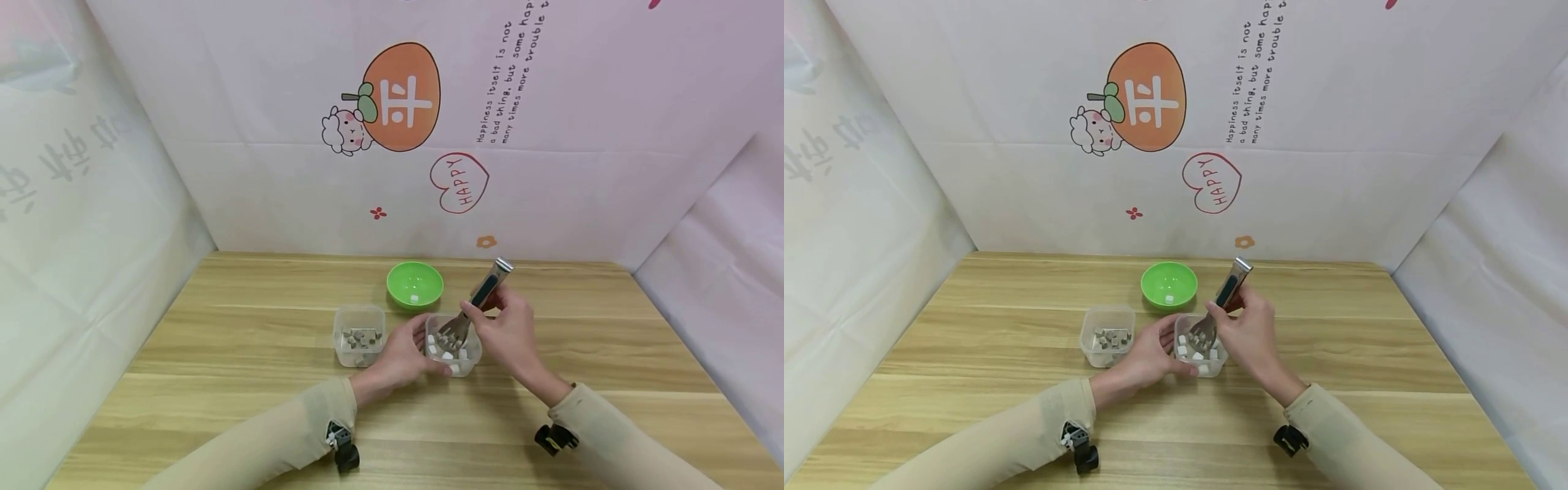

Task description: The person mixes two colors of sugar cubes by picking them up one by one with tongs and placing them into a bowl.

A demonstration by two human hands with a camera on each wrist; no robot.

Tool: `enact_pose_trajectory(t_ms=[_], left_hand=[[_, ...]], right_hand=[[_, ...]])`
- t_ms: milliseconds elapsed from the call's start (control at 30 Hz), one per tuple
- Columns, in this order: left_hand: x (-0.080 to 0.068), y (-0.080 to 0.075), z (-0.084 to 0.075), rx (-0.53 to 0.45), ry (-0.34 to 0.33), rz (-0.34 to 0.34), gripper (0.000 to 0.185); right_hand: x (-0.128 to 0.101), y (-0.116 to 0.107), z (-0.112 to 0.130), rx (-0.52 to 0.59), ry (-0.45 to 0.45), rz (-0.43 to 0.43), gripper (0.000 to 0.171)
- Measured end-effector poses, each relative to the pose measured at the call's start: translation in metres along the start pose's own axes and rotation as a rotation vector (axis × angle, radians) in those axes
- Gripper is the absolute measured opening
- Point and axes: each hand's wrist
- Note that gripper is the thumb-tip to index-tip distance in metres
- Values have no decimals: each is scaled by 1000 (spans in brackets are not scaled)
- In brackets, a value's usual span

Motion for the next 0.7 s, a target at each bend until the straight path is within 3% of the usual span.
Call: enact_pose_trajectory(t_ms=[700], left_hand=[[-1, 0, -1, -13, 3, -2, 107]], right_hand=[[1, -4, -2, 16, 17, -18, 17]])
Point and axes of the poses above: each hand's wrist, its own x-axis towards the middle knuckle, its own y-axis out of the palm, z = x × y, and after that the axes turned 9 degrees about y, right-handed
